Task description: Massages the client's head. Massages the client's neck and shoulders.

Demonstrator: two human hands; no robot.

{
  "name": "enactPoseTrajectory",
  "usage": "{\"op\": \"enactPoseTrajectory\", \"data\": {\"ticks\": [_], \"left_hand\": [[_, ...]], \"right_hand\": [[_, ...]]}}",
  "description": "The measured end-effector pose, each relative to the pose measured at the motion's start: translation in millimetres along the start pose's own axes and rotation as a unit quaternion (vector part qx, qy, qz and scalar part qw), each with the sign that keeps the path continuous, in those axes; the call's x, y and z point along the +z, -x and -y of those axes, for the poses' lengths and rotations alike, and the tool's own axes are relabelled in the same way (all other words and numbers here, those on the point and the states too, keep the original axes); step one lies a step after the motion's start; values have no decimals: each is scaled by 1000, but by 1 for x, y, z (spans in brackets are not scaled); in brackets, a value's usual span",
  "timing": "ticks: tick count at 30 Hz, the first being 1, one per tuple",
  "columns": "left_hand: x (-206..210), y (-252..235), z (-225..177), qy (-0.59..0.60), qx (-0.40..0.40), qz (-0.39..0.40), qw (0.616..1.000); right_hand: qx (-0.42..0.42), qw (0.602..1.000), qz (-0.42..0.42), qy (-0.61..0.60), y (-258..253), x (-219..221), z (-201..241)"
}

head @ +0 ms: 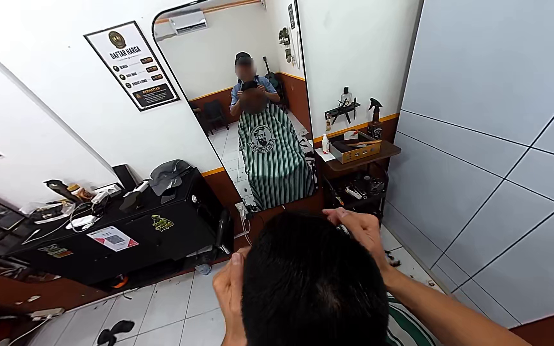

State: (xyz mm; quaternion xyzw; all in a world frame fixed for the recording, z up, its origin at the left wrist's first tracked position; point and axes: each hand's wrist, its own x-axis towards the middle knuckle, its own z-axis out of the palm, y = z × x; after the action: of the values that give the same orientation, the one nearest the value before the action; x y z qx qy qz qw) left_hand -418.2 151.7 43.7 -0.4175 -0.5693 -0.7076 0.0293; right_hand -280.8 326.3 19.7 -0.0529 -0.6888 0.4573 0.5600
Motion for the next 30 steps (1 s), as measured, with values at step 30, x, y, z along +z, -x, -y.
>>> {"op": "enactPoseTrajectory", "data": {"ticks": [30], "left_hand": [[-30,53,43,-53,124,80,988]], "right_hand": [[-19,989,140,37,30,-50,7]]}}
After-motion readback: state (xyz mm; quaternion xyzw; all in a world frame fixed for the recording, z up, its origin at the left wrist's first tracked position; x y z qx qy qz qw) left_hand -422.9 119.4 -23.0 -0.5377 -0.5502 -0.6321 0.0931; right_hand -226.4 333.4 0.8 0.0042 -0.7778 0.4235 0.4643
